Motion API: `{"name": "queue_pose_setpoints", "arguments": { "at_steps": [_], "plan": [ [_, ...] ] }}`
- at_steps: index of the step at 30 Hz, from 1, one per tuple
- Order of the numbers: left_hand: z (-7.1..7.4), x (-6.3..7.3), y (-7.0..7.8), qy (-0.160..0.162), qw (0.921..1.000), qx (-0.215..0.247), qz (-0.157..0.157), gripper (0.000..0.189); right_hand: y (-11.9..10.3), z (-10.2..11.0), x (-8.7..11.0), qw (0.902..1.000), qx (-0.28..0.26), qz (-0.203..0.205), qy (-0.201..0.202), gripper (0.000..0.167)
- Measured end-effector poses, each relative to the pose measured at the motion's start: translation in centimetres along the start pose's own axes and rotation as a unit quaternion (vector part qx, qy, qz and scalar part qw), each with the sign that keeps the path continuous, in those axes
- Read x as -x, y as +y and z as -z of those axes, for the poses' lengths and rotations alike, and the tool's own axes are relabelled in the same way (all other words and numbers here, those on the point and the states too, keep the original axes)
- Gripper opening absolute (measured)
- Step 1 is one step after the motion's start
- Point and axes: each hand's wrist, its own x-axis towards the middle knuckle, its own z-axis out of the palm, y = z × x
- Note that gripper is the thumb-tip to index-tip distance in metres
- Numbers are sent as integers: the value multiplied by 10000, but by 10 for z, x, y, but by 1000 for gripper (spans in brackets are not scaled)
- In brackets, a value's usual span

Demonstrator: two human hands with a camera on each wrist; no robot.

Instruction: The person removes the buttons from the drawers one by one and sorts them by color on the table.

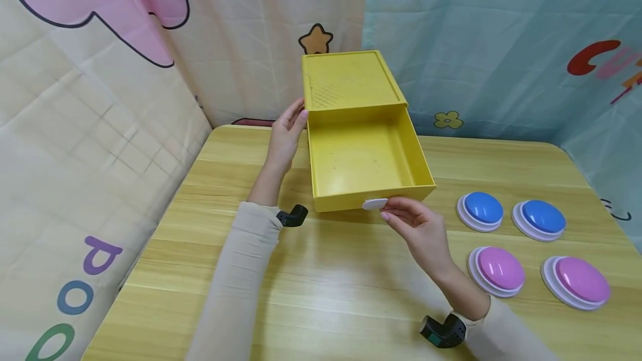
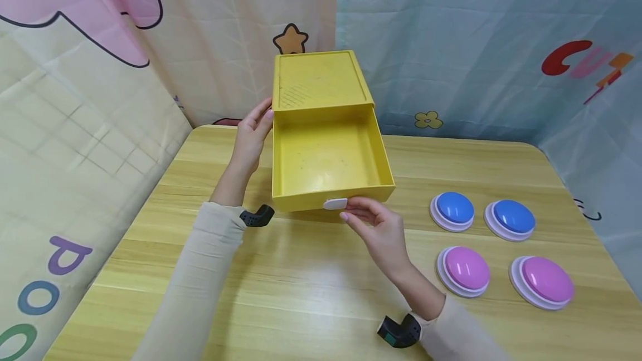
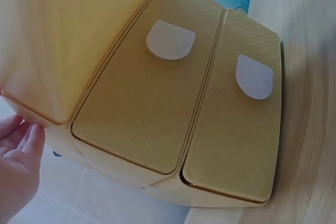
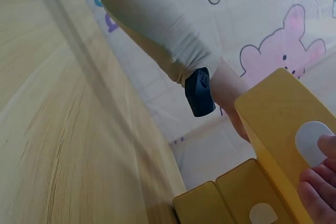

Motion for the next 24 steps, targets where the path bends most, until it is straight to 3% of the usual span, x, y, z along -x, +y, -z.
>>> {"name": "queue_pose_setpoints", "arguments": {
  "at_steps": [8, 18, 24],
  "plan": [
    [0, 0, 0, 19, 10000, 38, -29, 45, 3, -5, -9, 9962, 681, 182, 506, 10],
    [0, 1, 3, 51, 9999, 27, 150, 46, -9, -11, -42, 9951, 854, 10, 497, 8],
    [-4, 8, 19, -14, 9996, -38, 263, 46, -16, -15, -61, 9941, 999, -18, 417, 11]
  ]
}}
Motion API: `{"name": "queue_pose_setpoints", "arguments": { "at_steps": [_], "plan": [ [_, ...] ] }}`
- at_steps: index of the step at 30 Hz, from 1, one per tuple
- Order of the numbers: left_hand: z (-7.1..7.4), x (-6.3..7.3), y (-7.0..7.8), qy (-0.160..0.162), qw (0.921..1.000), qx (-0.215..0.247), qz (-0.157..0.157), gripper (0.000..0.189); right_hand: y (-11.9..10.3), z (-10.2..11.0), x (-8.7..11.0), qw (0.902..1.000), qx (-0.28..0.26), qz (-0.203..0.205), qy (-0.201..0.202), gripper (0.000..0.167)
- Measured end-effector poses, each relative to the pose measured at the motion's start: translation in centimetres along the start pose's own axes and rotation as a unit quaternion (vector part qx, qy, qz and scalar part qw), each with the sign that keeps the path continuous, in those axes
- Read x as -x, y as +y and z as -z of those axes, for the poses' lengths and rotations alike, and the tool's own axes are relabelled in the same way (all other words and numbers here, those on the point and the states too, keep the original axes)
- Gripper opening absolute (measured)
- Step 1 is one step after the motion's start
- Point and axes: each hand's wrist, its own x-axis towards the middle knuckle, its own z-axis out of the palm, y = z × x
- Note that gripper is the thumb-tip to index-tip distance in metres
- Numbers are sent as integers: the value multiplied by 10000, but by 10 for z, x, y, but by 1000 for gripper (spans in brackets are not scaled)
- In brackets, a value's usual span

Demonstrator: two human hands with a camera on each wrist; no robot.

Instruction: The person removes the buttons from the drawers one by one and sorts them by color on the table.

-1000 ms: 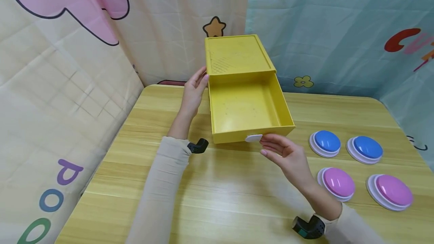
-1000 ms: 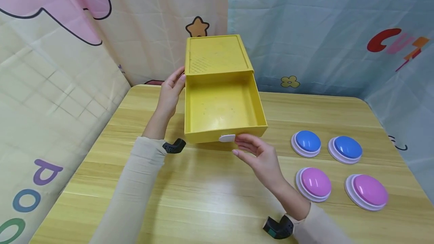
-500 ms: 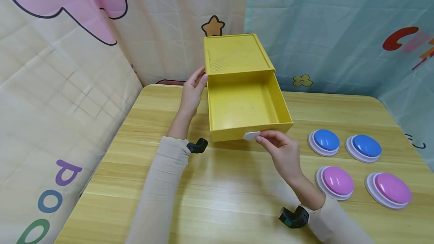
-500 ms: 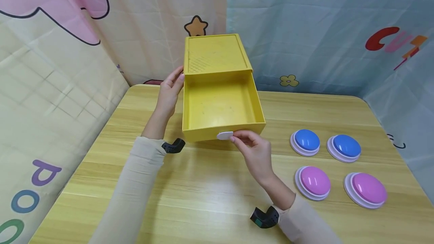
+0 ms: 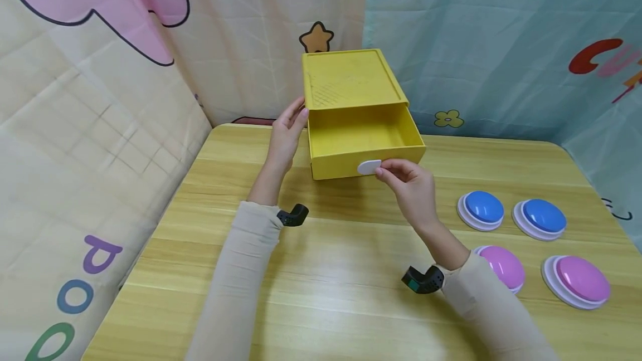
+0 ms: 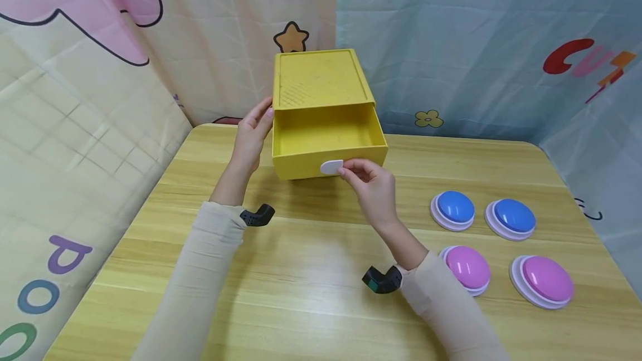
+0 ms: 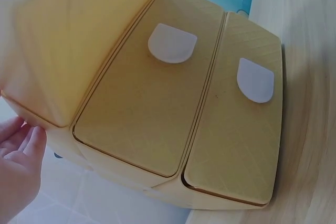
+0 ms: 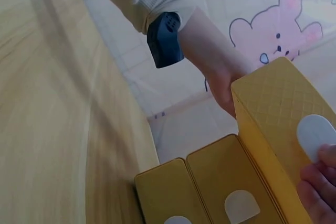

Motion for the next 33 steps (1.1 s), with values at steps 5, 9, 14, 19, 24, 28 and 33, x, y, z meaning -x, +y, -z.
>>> {"name": "queue_pose_setpoints", "arguments": {
  "at_steps": [5, 9, 14, 19, 24, 28, 33],
  "plan": [
    [-1, 1, 3, -12, 10000, 17, -39, 45, 4, -4, -17, 9999, 42, -109, -24, 14],
    [3, -4, -6, -25, 9999, 146, -14, 45, 20, -9, -36, 9998, -64, -163, -15, 17],
    [5, -7, -15, -24, 9999, 115, -36, 46, 41, -16, -60, 9998, -33, -164, 85, 21],
    [4, -8, -17, -4, 9999, 16, -107, 46, 47, -20, -77, 9996, 122, -225, 156, 22],
    [3, -8, -19, -5, 9999, 1, -126, 46, 45, -22, -86, 9989, 188, -379, 225, 22],
    [3, -9, -19, -4, 9999, -28, -125, 46, 50, -24, -90, 9986, 249, -375, 263, 23],
    [5, -6, -18, -63, 9997, -189, -134, 46, 47, -21, -88, 9986, 477, -206, 104, 22]
  ]
}}
